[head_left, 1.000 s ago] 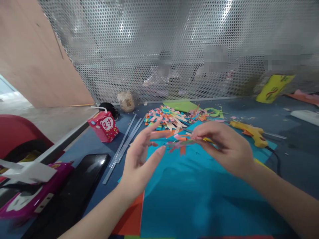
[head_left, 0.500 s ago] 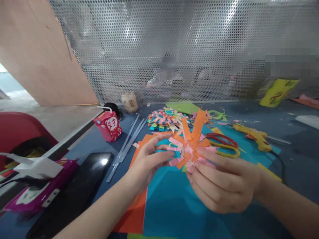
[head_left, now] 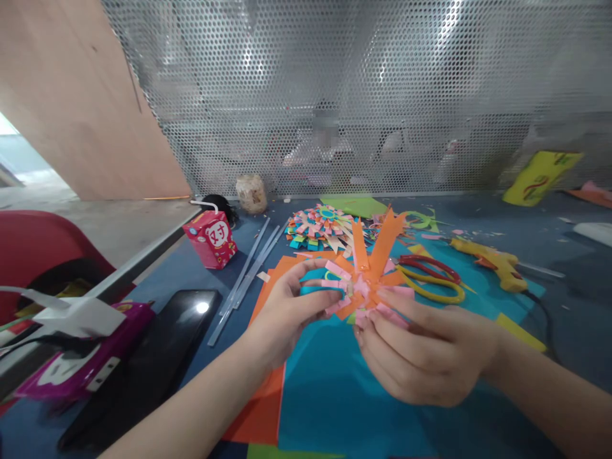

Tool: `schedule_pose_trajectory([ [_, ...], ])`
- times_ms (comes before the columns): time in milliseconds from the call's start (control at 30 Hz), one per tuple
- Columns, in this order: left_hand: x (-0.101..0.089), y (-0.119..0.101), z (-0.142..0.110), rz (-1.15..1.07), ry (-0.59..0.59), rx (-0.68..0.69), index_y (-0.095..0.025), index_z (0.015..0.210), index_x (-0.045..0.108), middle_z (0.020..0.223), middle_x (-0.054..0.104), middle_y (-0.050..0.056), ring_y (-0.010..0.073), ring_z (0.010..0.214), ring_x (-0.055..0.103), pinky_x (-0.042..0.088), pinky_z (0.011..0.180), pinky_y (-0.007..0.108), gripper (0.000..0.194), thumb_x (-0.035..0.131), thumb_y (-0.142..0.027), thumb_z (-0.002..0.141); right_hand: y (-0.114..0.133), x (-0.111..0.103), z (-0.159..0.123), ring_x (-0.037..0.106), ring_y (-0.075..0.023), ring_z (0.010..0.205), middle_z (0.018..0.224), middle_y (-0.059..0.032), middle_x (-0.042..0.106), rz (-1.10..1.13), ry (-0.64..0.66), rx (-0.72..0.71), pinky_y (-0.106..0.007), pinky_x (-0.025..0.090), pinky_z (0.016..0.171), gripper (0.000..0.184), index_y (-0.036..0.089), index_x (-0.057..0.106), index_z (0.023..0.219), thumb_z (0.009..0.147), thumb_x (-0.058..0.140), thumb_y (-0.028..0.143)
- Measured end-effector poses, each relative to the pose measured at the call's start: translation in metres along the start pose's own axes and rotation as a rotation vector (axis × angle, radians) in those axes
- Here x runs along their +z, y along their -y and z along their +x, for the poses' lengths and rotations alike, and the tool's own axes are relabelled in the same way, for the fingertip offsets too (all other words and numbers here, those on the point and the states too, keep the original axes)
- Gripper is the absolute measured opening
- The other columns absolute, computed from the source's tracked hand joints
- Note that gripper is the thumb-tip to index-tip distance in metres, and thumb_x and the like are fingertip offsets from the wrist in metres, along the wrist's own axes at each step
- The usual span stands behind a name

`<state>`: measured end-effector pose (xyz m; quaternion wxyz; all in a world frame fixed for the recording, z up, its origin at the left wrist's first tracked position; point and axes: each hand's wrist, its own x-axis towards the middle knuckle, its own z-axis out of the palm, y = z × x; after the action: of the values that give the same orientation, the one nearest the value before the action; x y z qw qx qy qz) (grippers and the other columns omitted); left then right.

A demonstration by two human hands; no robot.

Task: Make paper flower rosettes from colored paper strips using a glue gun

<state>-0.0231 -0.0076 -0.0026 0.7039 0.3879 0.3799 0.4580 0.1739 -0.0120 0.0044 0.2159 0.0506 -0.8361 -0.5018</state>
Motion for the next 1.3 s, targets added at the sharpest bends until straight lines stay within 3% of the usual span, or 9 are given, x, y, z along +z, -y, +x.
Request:
schedule_pose_trajectory([
  [233,-0.001,0.002,0.002,0.033,-0.027,-0.011,-0.020,0.098,0.055,0.081,0.065,0.001,0.0125,0.068,0.060,0.043,0.063,0.025,0.039,0.071,-0.019,0.062,-0.001,-0.002,0.003,0.059,-0.0121,0.085,0.084,0.0025,0.067,0.131,-0.047,0.108,-0.025,0.056,0.076,0.011,0.024,0.065,0.077,0.082,0.055,0.025],
  [367,-0.009,0.001,0.003,0.147,-0.003,0.206,-0.019,0.101,0.057,0.096,0.065,0.006,0.0209,0.089,0.059,0.044,0.071,0.030,0.031,0.059,-0.032,0.073,0.004,-0.002,-0.001,0.058,-0.0155,0.090,0.090,0.0002,0.067,0.121,-0.098,0.273,-0.033,0.056,0.078,0.014,0.023,0.064,0.082,0.083,0.051,0.020],
  [433,-0.012,-0.003,0.002,0.215,-0.005,0.367,-0.018,0.102,0.057,0.104,0.063,0.008,0.0236,0.098,0.057,0.043,0.075,0.032,0.030,0.055,-0.030,0.075,0.007,0.000,-0.002,0.059,-0.0167,0.092,0.091,-0.0007,0.067,0.260,-0.128,0.503,-0.035,0.054,0.082,0.015,0.024,0.063,0.085,0.082,0.051,0.015],
  [500,-0.015,-0.007,0.001,0.228,-0.001,0.476,-0.017,0.101,0.058,0.108,0.062,0.009,0.0239,0.100,0.056,0.043,0.080,0.033,0.029,0.055,-0.025,0.073,0.008,0.002,-0.001,0.060,-0.0166,0.089,0.088,-0.0015,0.066,0.439,-0.211,0.823,-0.034,0.053,0.082,0.018,0.024,0.060,0.088,0.080,0.052,0.010],
  [600,-0.017,-0.012,0.001,0.150,0.040,0.530,-0.018,0.099,0.060,0.106,0.064,0.008,0.0253,0.102,0.056,0.043,0.083,0.035,0.029,0.053,-0.024,0.071,0.007,0.008,0.004,0.061,-0.0149,0.083,0.084,-0.0012,0.061,0.661,-0.440,1.318,-0.029,0.055,0.074,0.021,0.023,0.057,0.090,0.076,0.056,0.007],
  [700,-0.016,-0.012,0.002,0.201,0.019,0.527,-0.019,0.101,0.060,0.102,0.065,0.009,0.0248,0.101,0.057,0.045,0.081,0.035,0.029,0.053,-0.026,0.074,0.005,0.015,0.004,0.063,-0.0127,0.073,0.081,0.0000,0.061,0.850,-0.558,1.586,-0.022,0.056,0.060,0.018,0.023,0.057,0.086,0.073,0.062,0.012],
  [833,-0.010,-0.009,0.003,0.415,-0.110,0.541,-0.020,0.089,0.064,0.086,0.069,0.004,0.0176,0.086,0.062,0.048,0.074,0.027,0.017,0.062,-0.026,0.074,0.004,0.020,0.002,0.062,-0.0102,0.061,0.077,0.0008,0.063,1.079,-0.535,1.675,-0.018,0.054,0.049,0.018,0.023,0.058,0.085,0.071,0.065,0.015],
  [967,-0.008,-0.008,0.004,0.481,-0.193,0.529,-0.018,0.065,0.063,0.067,0.067,0.001,0.0154,0.069,0.063,0.050,0.065,0.026,0.011,0.065,-0.028,0.071,0.007,0.021,0.006,0.061,-0.0099,0.061,0.077,-0.0008,0.063,1.159,-0.443,1.656,-0.018,0.053,0.047,0.014,0.021,0.058,0.082,0.071,0.064,0.016],
  [1300,-0.007,-0.009,0.002,0.440,-0.233,0.486,-0.018,0.060,0.062,0.060,0.065,-0.002,0.0118,0.058,0.059,0.048,0.056,0.022,0.013,0.067,-0.026,0.068,0.010,0.022,0.009,0.060,-0.0097,0.065,0.078,-0.0009,0.062,1.173,-0.412,1.664,-0.017,0.053,0.050,0.013,0.020,0.057,0.081,0.070,0.065,0.018],
])
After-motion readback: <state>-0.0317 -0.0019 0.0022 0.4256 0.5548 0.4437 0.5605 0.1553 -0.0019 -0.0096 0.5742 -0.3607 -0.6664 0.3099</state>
